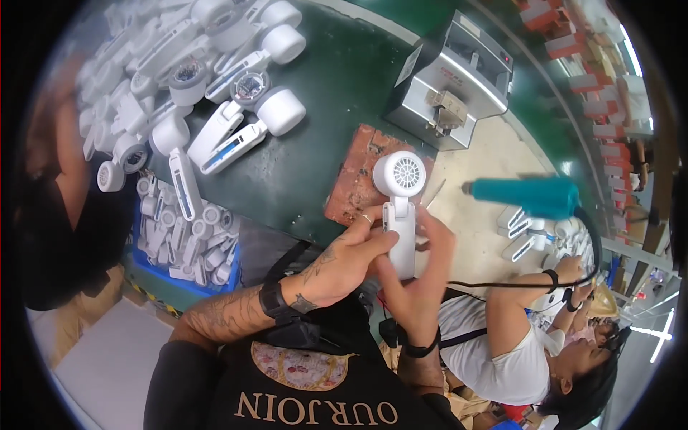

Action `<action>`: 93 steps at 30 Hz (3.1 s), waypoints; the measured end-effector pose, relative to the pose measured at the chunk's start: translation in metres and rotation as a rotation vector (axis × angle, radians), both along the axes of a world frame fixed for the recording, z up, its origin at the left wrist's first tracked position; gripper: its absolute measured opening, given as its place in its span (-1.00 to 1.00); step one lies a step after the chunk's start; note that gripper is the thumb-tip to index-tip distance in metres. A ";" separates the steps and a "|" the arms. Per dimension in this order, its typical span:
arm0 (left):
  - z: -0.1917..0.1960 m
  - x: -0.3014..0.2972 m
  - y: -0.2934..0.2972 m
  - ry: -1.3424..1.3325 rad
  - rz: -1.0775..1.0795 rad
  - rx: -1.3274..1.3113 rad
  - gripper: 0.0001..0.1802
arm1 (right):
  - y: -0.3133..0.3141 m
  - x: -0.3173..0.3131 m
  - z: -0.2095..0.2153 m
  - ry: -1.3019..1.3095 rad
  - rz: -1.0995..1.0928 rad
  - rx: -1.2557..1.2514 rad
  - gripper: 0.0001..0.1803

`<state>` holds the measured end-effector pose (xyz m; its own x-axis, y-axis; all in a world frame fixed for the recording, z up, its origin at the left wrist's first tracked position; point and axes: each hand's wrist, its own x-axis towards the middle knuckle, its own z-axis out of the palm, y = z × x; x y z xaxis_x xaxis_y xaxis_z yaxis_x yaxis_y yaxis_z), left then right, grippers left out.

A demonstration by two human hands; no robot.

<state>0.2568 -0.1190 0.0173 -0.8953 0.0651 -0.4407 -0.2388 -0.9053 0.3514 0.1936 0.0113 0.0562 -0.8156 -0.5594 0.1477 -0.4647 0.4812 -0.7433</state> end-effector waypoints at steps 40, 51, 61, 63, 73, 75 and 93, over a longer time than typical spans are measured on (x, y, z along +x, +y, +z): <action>0.004 0.002 0.015 0.065 0.175 0.477 -0.54 | 0.015 0.025 -0.027 0.256 -0.065 -0.209 -0.38; 0.000 0.002 0.016 0.061 0.183 0.349 -0.48 | 0.001 0.022 0.002 0.240 0.036 0.113 -0.36; 0.003 0.003 0.011 0.083 0.203 0.416 -0.56 | 0.006 0.021 0.007 0.141 -0.101 0.014 -0.42; -0.001 0.001 0.012 0.092 0.191 0.412 -0.58 | 0.008 0.019 0.005 0.005 -0.152 -0.012 -0.43; 0.000 0.003 0.011 0.026 0.085 0.088 -0.52 | 0.018 0.021 0.006 -0.158 -0.023 0.002 -0.44; 0.000 0.004 0.012 0.030 0.089 0.088 -0.52 | 0.019 0.020 0.006 -0.124 0.017 0.033 -0.44; -0.002 0.004 0.015 0.040 0.113 0.092 -0.54 | 0.011 0.014 0.001 0.165 0.048 0.057 -0.59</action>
